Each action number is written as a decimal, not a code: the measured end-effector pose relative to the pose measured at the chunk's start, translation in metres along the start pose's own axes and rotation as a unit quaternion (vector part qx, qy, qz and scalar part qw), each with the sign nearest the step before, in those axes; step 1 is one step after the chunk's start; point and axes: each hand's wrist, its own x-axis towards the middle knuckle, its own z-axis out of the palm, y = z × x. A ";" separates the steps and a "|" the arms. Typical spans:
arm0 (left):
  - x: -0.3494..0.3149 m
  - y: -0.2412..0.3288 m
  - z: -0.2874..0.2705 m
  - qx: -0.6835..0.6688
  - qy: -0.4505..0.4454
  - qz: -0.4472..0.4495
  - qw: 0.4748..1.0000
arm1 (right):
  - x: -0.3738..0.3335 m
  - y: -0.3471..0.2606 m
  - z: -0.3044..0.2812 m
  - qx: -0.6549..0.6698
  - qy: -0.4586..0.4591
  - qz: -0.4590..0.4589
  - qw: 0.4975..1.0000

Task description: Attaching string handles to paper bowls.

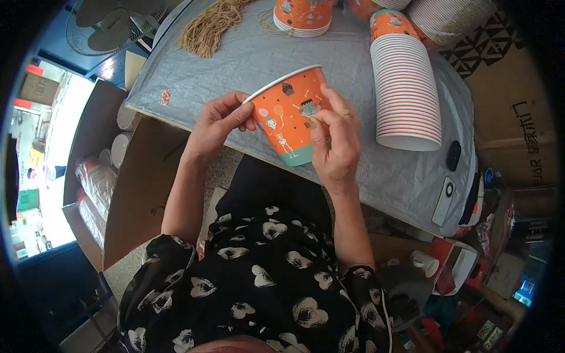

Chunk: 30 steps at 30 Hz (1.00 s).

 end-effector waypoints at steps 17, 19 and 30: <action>0.006 0.006 -0.022 -0.077 -0.011 -0.079 0.994 | -0.007 -0.011 0.042 -0.087 -0.032 -0.062 0.994; 0.007 0.007 -0.022 -0.094 -0.013 -0.089 0.992 | -0.007 -0.013 0.043 -0.094 -0.030 -0.067 0.993; 0.008 -0.004 -0.025 -0.201 0.010 -0.094 0.975 | -0.004 -0.018 0.046 -0.108 -0.031 -0.095 0.989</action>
